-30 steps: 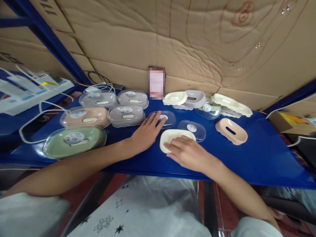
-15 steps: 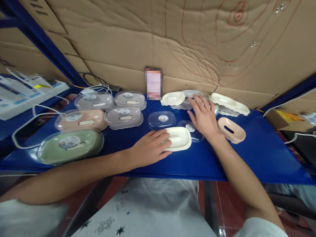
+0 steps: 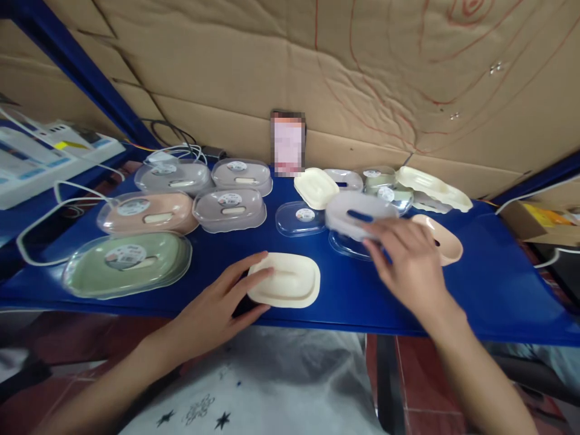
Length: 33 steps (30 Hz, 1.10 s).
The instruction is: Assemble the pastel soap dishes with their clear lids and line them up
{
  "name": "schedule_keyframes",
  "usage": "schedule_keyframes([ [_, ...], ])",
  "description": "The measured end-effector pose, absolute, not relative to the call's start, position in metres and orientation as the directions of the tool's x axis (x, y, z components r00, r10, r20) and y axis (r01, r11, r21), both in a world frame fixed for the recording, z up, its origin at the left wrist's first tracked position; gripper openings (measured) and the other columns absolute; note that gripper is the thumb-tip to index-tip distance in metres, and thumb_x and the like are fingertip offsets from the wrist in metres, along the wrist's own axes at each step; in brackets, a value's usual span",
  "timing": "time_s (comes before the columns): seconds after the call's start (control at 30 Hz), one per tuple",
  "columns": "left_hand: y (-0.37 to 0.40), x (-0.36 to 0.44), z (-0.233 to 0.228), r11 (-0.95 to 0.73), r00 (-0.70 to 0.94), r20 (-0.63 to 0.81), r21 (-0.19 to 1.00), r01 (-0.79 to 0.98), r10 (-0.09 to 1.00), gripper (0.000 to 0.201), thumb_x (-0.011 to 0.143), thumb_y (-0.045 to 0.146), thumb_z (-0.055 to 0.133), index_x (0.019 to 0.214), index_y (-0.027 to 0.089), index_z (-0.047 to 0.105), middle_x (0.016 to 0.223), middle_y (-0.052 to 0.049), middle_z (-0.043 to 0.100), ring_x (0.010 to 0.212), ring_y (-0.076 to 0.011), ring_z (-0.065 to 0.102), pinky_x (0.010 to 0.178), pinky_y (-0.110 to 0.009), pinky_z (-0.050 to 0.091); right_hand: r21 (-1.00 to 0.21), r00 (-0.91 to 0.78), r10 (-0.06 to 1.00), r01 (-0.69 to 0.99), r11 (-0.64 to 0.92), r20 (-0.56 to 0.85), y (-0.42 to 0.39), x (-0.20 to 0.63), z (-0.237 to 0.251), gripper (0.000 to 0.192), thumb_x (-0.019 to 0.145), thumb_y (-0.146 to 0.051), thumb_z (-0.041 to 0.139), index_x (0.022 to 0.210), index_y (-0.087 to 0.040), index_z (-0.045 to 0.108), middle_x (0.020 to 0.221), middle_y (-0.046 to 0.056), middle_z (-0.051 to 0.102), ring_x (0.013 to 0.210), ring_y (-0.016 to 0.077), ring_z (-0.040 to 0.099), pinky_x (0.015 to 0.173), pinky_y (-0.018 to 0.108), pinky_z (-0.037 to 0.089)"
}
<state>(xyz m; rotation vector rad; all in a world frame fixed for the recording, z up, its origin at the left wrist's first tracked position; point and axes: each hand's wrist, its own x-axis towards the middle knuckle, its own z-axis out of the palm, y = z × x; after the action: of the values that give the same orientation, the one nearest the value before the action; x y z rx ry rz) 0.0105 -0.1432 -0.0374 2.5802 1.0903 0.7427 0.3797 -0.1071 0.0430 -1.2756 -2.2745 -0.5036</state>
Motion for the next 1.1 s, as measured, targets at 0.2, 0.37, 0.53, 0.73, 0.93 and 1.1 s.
schedule_keyframes([
  [0.2, -0.141, 0.007, -0.039, -0.689, 0.579, 0.381, 0.479, 0.544, 0.721, 0.080, 0.102, 0.029, 0.074, 0.169, 0.033, 0.032, 0.180, -0.013, 0.021, 0.163, -0.0372, 0.034, 0.126, -0.058, 0.047, -0.218, -0.588, 0.630, 0.619, 0.754, 0.508, -0.160, 0.312, 0.006, 0.027, 0.101, -0.015, 0.070, 0.128, -0.016, 0.070, 0.118, 0.010, 0.077, 0.114, 0.0239, 0.071, 0.105, 0.043, 0.055],
  [0.37, -0.139, 0.006, -0.040, -0.750, 0.642, 0.392, 0.394, 0.530, 0.659, 0.057, 0.101, 0.023, 0.074, 0.154, 0.024, 0.054, 0.177, -0.014, 0.032, 0.164, -0.0371, 0.032, 0.126, -0.060, 0.046, -0.112, -0.695, 0.582, 0.597, 0.794, 0.422, -0.162, 0.290, -0.009, 0.024, 0.106, -0.014, 0.062, 0.128, -0.015, 0.071, 0.119, 0.008, 0.078, 0.117, 0.0234, 0.069, 0.111, 0.046, 0.051],
  [0.53, -0.138, 0.004, -0.042, -0.761, 0.660, 0.382, 0.386, 0.521, 0.646, 0.053, 0.104, 0.028, 0.070, 0.154, 0.022, 0.054, 0.175, -0.014, 0.037, 0.165, -0.0353, 0.030, 0.127, -0.059, 0.046, -0.036, -0.748, 0.538, 0.571, 0.820, 0.389, -0.147, 0.302, 0.003, 0.029, 0.111, -0.029, 0.059, 0.135, -0.017, 0.068, 0.125, 0.008, 0.078, 0.120, 0.0230, 0.070, 0.111, 0.045, 0.051],
  [0.73, -0.139, 0.003, -0.038, -0.685, 0.625, 0.318, 0.503, 0.527, 0.713, 0.049, 0.107, 0.031, 0.064, 0.155, 0.026, 0.053, 0.181, -0.013, 0.022, 0.165, -0.0351, 0.031, 0.127, -0.058, 0.045, 0.042, -0.556, 0.726, 0.805, 0.592, 0.405, -0.055, 0.312, 0.025, 0.037, 0.112, -0.039, 0.054, 0.143, -0.022, 0.064, 0.149, 0.013, 0.067, 0.135, 0.0339, 0.064, 0.108, 0.054, 0.054],
  [0.93, -0.140, 0.000, -0.037, -0.585, 0.585, 0.230, 0.604, 0.540, 0.778, 0.070, 0.104, 0.033, 0.069, 0.165, 0.034, 0.036, 0.180, -0.011, 0.024, 0.162, -0.0326, 0.039, 0.127, -0.055, 0.045, 0.052, -0.523, 0.774, 0.838, 0.543, 0.356, 0.012, 0.307, 0.017, 0.043, 0.112, -0.052, 0.048, 0.123, -0.020, 0.075, 0.124, 0.015, 0.079, 0.116, 0.0330, 0.073, 0.098, 0.051, 0.060],
  [1.1, -0.138, 0.001, -0.038, -0.491, 0.527, 0.191, 0.700, 0.518, 0.828, 0.097, 0.099, 0.033, 0.076, 0.172, 0.037, 0.013, 0.180, -0.013, 0.023, 0.164, -0.0343, 0.033, 0.127, -0.058, 0.044, -0.037, -0.551, 0.716, 0.781, 0.623, 0.428, -0.042, 0.321, 0.025, 0.026, 0.113, -0.033, 0.051, 0.124, -0.025, 0.073, 0.122, 0.009, 0.078, 0.118, 0.0265, 0.073, 0.104, 0.047, 0.061],
])
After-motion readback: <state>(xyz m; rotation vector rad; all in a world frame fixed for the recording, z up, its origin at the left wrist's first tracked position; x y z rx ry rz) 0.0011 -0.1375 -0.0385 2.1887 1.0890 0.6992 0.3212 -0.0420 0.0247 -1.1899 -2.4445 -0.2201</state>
